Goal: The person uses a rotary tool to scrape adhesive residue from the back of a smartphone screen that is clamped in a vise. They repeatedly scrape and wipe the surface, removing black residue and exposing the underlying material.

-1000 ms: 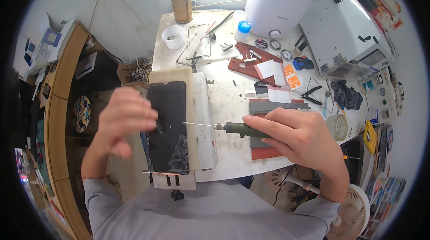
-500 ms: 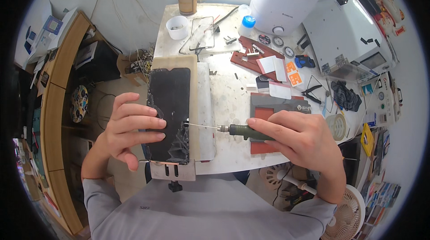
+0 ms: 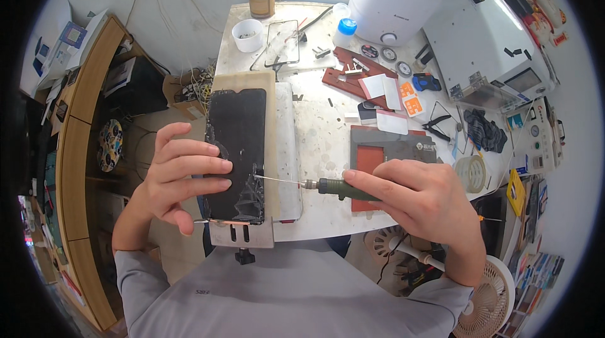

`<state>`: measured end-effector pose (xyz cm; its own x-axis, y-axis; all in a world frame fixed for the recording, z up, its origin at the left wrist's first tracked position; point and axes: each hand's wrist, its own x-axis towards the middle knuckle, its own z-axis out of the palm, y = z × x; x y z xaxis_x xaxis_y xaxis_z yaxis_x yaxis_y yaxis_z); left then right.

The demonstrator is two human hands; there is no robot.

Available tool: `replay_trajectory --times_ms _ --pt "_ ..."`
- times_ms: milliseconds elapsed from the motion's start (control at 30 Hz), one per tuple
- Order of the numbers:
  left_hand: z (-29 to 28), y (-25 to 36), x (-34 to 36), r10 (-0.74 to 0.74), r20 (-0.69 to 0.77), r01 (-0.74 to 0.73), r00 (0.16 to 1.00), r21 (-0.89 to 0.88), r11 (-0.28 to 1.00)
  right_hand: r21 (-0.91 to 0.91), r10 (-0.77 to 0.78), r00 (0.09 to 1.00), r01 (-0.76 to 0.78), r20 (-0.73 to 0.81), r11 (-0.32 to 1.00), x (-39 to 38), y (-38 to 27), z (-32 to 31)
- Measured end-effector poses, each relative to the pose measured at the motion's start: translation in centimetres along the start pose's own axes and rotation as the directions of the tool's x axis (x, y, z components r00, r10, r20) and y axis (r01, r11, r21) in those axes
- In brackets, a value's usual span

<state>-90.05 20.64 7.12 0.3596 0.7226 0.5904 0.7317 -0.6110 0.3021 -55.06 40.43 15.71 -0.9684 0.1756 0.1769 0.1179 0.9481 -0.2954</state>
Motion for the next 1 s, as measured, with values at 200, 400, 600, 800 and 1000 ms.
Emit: replay_trajectory --times_ms 200,400,600,800,1000 --pt "-0.1 0.3 0.1 -0.014 0.003 0.014 1.000 0.002 1.000 -0.007 0.002 1.000 -0.002 -0.003 1.000 -0.4 -0.5 0.0" --pt "-0.1 0.4 0.1 -0.030 0.000 0.030 1.000 -0.006 1.000 -0.016 0.002 1.000 -0.002 0.012 1.000 -0.9 -0.9 -0.1" --pt "-0.2 0.5 0.2 -0.032 0.011 0.032 0.999 0.007 0.999 -0.003 -0.013 1.000 0.013 0.012 1.000 -1.3 -1.1 -0.1" --pt "-0.3 0.5 0.3 -0.029 0.014 0.029 0.999 0.014 0.999 -0.028 0.018 1.000 -0.018 -0.005 0.999 -1.6 -1.6 0.0" --pt "-0.2 0.4 0.2 -0.029 0.014 0.029 0.999 0.020 0.999 -0.024 0.020 1.000 -0.020 -0.001 1.000 -1.7 -1.8 0.0"
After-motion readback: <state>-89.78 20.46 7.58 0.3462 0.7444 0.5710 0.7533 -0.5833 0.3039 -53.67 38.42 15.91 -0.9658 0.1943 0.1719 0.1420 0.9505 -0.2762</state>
